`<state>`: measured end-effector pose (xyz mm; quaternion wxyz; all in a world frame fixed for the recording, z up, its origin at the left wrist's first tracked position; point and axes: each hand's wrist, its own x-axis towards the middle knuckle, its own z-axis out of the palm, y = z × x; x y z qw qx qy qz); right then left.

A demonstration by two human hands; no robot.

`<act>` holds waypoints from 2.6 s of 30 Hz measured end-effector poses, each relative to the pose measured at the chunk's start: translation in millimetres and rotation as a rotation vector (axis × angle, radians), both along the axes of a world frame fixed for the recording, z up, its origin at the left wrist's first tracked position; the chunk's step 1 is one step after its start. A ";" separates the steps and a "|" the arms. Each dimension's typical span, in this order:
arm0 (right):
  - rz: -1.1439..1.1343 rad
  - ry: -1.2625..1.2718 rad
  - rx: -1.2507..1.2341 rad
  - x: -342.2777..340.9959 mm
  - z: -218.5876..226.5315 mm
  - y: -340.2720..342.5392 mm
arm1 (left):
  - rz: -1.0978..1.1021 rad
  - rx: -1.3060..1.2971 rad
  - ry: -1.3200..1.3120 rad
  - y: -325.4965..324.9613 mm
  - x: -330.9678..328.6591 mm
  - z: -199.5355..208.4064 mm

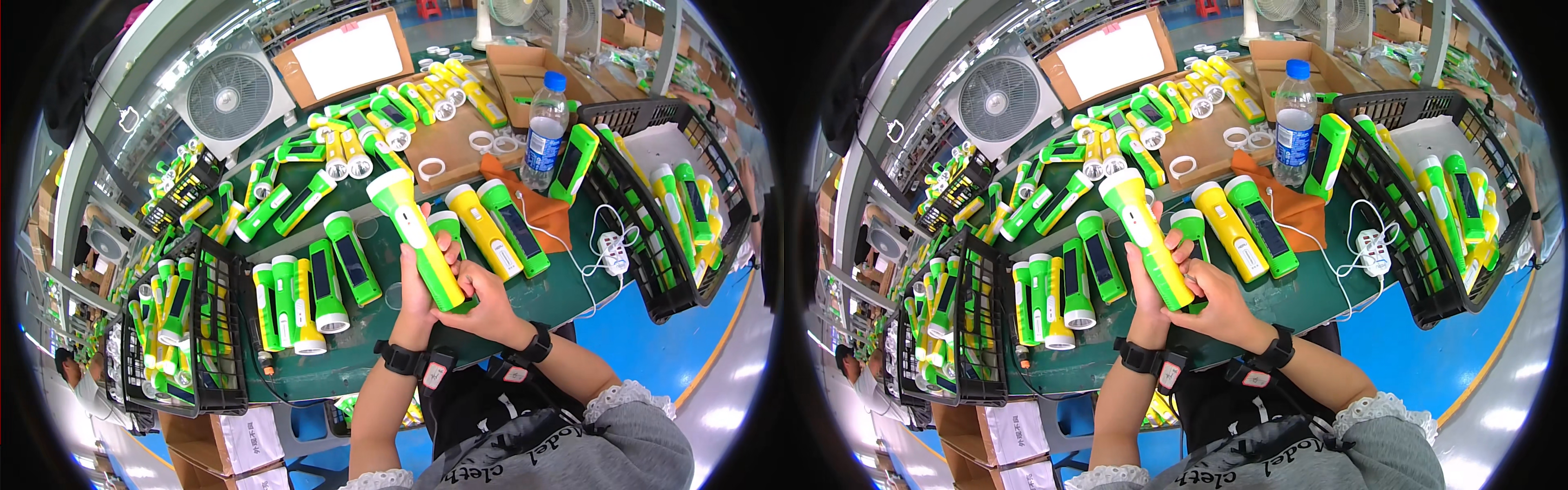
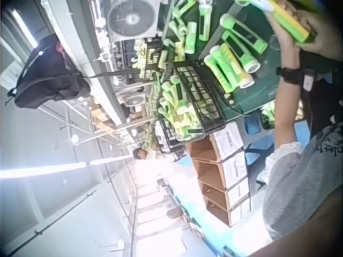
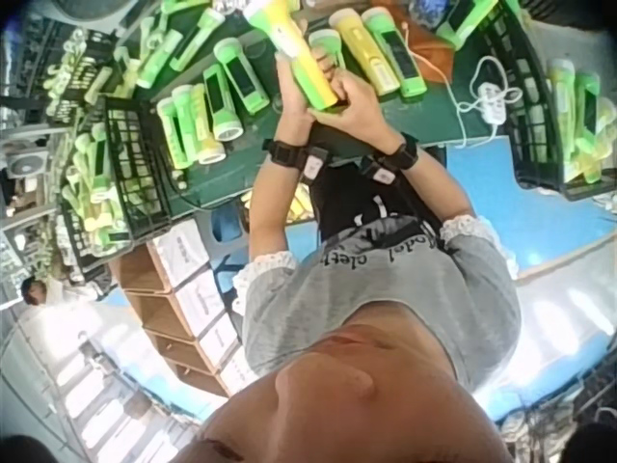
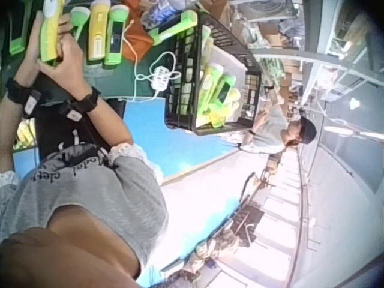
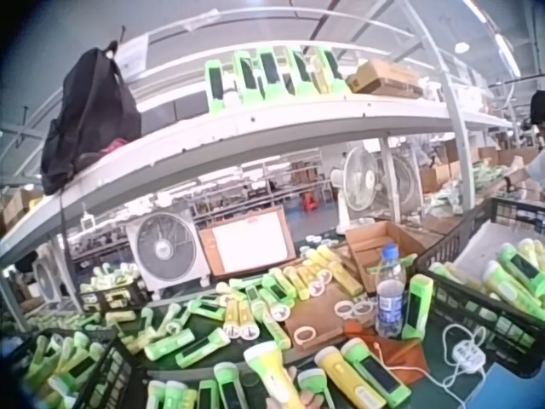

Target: Assembling and checking the functionality of solar-powered flashlights at a factory station.

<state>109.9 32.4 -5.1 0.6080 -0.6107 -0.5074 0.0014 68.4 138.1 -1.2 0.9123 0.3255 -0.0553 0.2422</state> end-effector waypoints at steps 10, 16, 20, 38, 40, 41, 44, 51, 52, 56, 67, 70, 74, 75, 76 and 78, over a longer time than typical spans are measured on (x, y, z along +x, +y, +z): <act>-0.127 0.102 -0.036 4.3 4.6 -2.6 | 0.077 -0.067 0.114 -6.1 1.5 9.9; 0.668 1.321 0.068 9.5 21.3 -16.2 | 0.128 0.088 0.082 0.7 -4.4 5.7; 0.609 1.255 -0.009 13.4 16.2 -15.7 | 0.132 0.143 0.070 2.1 -6.0 2.7; -0.263 0.167 0.335 72.3 23.4 -212.9 | 0.463 1.139 0.380 62.4 70.1 61.7; -0.889 -0.129 0.043 73.9 60.5 -235.9 | 0.569 1.329 0.579 151.3 85.2 44.2; -1.014 -0.115 -0.039 84.0 78.8 -246.0 | 0.634 1.561 0.749 172.5 93.7 43.5; -1.216 -0.149 -0.329 121.4 102.7 -292.0 | 0.789 1.881 1.073 205.0 123.1 20.2; -1.000 0.181 -0.470 165.6 103.5 -342.4 | 0.947 1.589 1.402 227.9 170.0 -34.0; -0.998 0.155 -0.614 167.9 108.0 -340.8 | 0.960 1.586 1.415 240.9 172.7 -39.8; -1.198 -0.187 -0.752 171.8 90.4 -343.2 | 0.558 0.356 0.755 217.8 159.7 -9.8; -0.970 -0.282 -0.307 109.8 107.0 -315.0 | 0.178 0.010 0.300 48.6 32.4 26.7; -0.176 -0.370 -0.226 43.6 93.2 -227.6 | 0.163 -0.011 0.378 44.7 12.2 7.0; -0.052 -0.404 -0.360 13.4 50.5 -125.6 | 0.105 -0.039 0.481 34.5 2.9 -0.9; -0.042 -0.414 -0.334 7.5 53.2 -104.4 | 0.102 -0.038 0.506 27.5 -0.1 -1.8; -0.050 -0.424 -0.309 2.5 58.7 -88.9 | 0.083 -0.031 0.527 18.4 1.4 -0.2; -0.065 -0.475 -0.359 -1.3 53.4 -61.8 | 0.033 -0.026 0.515 8.2 2.6 -3.8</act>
